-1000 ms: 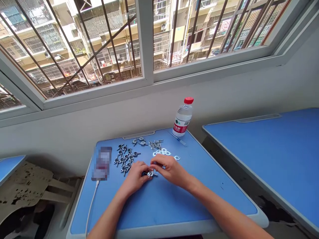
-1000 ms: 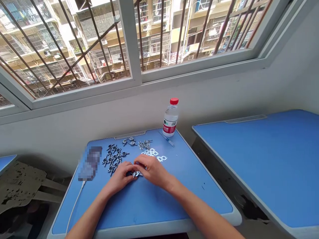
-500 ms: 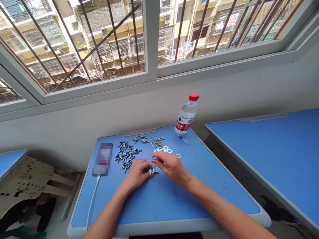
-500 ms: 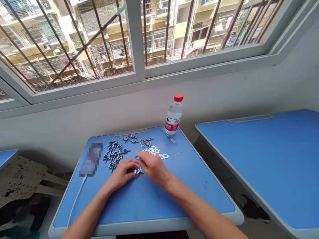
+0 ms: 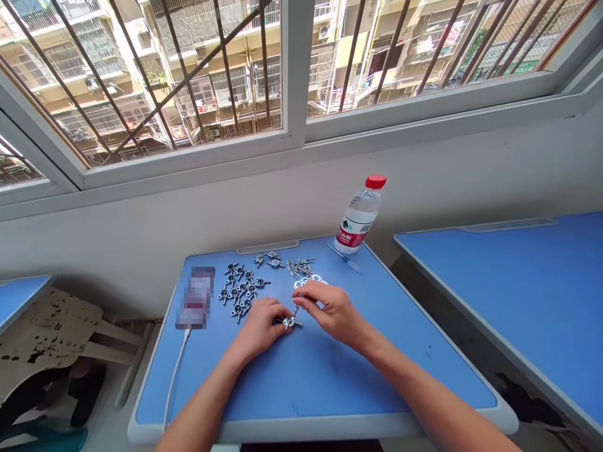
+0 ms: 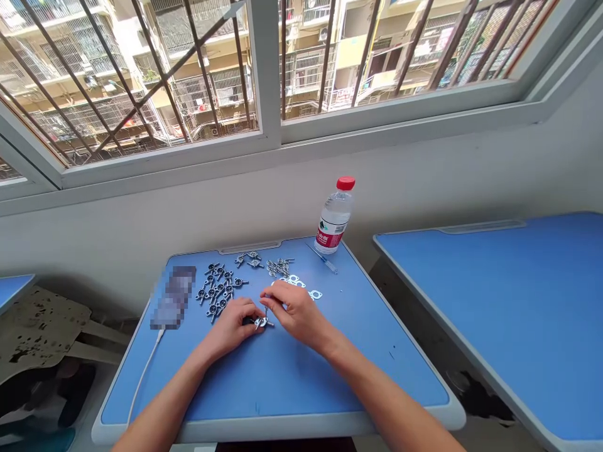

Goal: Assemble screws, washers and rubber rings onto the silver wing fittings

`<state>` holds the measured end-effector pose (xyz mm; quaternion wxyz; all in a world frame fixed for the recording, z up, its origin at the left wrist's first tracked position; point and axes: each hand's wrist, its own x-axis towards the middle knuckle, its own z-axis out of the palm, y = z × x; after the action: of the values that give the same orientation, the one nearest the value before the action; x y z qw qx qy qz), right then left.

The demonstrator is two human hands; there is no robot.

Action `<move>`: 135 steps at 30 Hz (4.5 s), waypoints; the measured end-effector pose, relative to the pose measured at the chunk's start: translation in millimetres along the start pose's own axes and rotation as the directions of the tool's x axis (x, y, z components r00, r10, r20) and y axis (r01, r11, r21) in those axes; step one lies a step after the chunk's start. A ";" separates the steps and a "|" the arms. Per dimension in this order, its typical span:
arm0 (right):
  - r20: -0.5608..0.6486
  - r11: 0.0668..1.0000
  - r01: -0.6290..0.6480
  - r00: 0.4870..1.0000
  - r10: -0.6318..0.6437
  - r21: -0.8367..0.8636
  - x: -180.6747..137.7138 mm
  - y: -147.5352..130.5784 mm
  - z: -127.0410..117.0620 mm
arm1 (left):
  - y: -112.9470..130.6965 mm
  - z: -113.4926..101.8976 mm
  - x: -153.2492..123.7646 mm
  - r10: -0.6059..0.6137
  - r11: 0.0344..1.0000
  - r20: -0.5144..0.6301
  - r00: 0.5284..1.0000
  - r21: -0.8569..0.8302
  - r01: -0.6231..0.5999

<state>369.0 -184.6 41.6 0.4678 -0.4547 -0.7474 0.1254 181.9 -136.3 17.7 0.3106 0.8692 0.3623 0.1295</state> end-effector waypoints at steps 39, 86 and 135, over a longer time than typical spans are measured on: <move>0.028 0.997 0.005 1.000 -0.003 -0.079 -6.0 -0.5 6.5 | -1.9 0.6 -0.1 0.003 1.000 0.004 1.000 0.022 -0.003; 0.121 0.998 0.057 0.991 -0.054 -0.028 -3.3 -3.8 -5.4 | 3.3 -1.6 -1.3 -0.009 1.000 0.010 1.000 0.025 0.009; 0.051 0.995 0.090 0.994 -0.092 0.045 -4.7 -7.9 5.5 | -2.0 0.8 0.5 0.018 0.999 0.017 1.000 0.046 -0.019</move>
<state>360.8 -191.4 40.8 0.4627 -0.4064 -0.7767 0.1319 181.5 -135.2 15.8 0.2922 0.8805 0.3545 0.1167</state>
